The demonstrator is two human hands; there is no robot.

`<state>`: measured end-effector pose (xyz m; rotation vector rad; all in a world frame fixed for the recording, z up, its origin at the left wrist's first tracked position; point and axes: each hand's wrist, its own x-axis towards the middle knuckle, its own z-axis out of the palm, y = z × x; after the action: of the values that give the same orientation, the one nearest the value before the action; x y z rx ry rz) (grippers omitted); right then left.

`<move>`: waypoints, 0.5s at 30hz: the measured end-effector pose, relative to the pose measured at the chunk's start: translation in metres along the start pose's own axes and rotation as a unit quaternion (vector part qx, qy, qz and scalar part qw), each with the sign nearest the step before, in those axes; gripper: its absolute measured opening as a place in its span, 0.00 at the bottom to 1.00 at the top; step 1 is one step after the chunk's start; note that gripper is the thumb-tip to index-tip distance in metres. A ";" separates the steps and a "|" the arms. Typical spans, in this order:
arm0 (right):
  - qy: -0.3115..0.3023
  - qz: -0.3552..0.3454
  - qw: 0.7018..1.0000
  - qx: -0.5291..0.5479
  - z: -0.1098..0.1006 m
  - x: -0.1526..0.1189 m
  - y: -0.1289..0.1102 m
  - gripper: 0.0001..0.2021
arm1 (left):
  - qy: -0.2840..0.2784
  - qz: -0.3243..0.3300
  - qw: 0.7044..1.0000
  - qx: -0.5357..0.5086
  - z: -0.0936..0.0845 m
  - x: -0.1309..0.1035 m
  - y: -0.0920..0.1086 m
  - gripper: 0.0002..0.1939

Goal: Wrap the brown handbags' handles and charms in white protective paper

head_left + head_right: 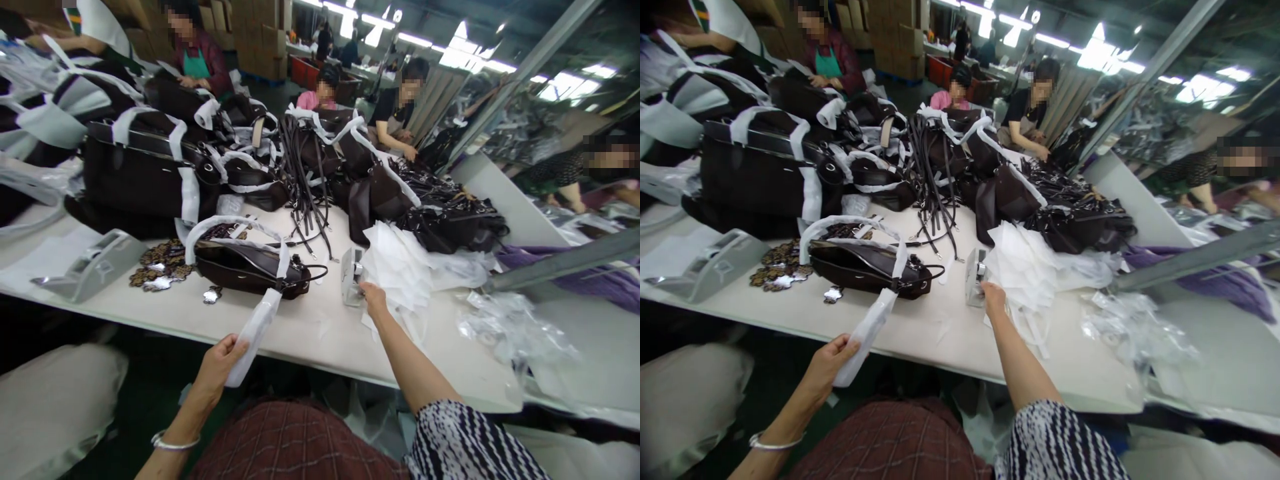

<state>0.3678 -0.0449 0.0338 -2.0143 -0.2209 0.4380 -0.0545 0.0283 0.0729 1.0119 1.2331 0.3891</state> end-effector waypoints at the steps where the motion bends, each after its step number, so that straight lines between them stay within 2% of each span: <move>1: 0.011 0.011 1.000 0.016 -0.001 -0.003 0.000 0.09 | 0.001 -0.001 1.000 -0.003 0.000 0.000 0.000 0.28; 5: 0.029 0.033 0.996 0.071 -0.016 -0.030 0.003 0.10 | 0.006 -0.003 1.000 -0.017 0.002 0.002 0.000 0.28; 9: -0.006 0.098 0.991 0.094 -0.022 -0.055 0.015 0.10 | 0.006 -0.008 1.000 -0.021 0.003 0.005 -0.001 0.28; 12: -0.030 0.139 0.986 0.084 -0.019 -0.058 0.021 0.12 | 0.000 -0.008 1.000 -0.026 0.002 0.007 0.000 0.27; 15: -0.045 0.130 0.989 0.058 -0.026 -0.059 0.023 0.13 | -0.009 0.000 0.999 -0.037 0.002 0.007 0.003 0.26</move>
<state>0.3234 -0.0965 0.0370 -1.9170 0.0126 0.6910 -0.0497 0.0343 0.0713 0.9511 1.1943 0.4211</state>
